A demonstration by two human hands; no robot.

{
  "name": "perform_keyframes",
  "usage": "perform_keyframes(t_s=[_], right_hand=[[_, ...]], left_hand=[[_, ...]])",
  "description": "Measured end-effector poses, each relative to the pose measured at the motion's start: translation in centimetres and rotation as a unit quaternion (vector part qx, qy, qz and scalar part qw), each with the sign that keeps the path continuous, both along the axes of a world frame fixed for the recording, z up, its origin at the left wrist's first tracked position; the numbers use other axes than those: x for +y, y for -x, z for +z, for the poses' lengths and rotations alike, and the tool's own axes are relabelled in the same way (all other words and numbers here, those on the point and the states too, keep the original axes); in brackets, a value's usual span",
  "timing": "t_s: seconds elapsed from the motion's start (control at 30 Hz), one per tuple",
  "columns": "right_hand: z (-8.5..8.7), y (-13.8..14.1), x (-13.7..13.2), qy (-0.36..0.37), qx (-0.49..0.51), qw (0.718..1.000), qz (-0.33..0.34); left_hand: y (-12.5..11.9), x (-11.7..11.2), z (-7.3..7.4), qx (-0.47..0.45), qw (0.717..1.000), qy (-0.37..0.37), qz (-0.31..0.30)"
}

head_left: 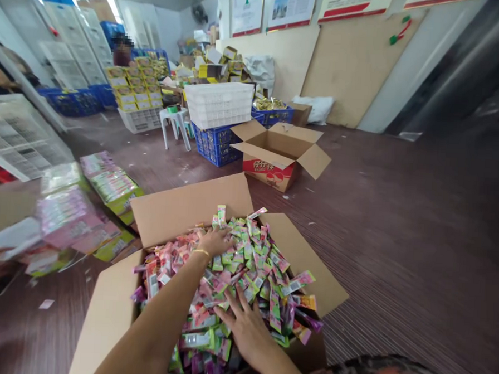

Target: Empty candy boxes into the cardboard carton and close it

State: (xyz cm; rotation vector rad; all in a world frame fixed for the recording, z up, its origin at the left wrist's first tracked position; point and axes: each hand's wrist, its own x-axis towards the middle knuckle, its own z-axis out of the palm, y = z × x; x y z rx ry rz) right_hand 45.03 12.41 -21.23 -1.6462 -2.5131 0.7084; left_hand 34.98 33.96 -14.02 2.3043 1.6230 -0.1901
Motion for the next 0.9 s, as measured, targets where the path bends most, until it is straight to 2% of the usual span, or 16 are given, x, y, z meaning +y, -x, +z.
perform_keyframes(t_s=[0.07,0.13,0.2,0.3,0.43,0.5,0.57,0.63,0.7,0.8,0.9], right_hand=[[0.6,0.1,-0.3,-0.003,0.013,1.0,-0.009],[1.3,0.1,-0.6,0.003,0.016,1.0,-0.012],[2.1,0.2,-0.9,0.02,0.011,1.0,-0.011],[4.2,0.1,-1.6,0.06,-0.002,0.998,-0.006],[9.2,-1.3,-1.6,0.085,0.064,0.994,0.005],[11.7,-2.8,0.0,0.062,0.096,0.993,-0.021],[13.0,-4.8,3.3,-0.003,0.074,0.993,-0.094],[12.7,-7.0,7.9,-0.092,0.026,0.981,-0.167],[10.9,-8.9,13.2,-0.127,-0.009,0.974,-0.186],[7.0,-10.6,19.9,-0.092,-0.082,0.974,-0.192],[3.8,-10.7,23.2,-0.068,-0.137,0.965,-0.213]], left_hand=[[1.1,-1.2,-0.9,-0.003,0.998,-0.007,-0.067],[3.1,-2.8,-1.2,-0.008,0.991,-0.016,-0.135],[4.8,-4.2,-1.4,-0.007,0.986,-0.014,-0.166],[5.8,-5.2,-1.7,-0.003,0.99,-0.016,-0.141],[5.9,-5.3,-1.2,-0.021,0.998,-0.012,-0.05],[7.0,-5.4,-0.5,-0.024,0.999,-0.008,-0.024],[9.0,-6.0,0.0,-0.023,1.0,-0.011,-0.009],[11.2,-7.1,0.0,-0.02,1.0,-0.003,0.012],[13.0,-8.5,-0.5,-0.005,0.999,0.01,0.043],[13.8,-10.8,-2.1,0.029,0.995,0.002,0.098],[13.6,-11.9,-3.8,0.037,0.991,0.0,0.126]])
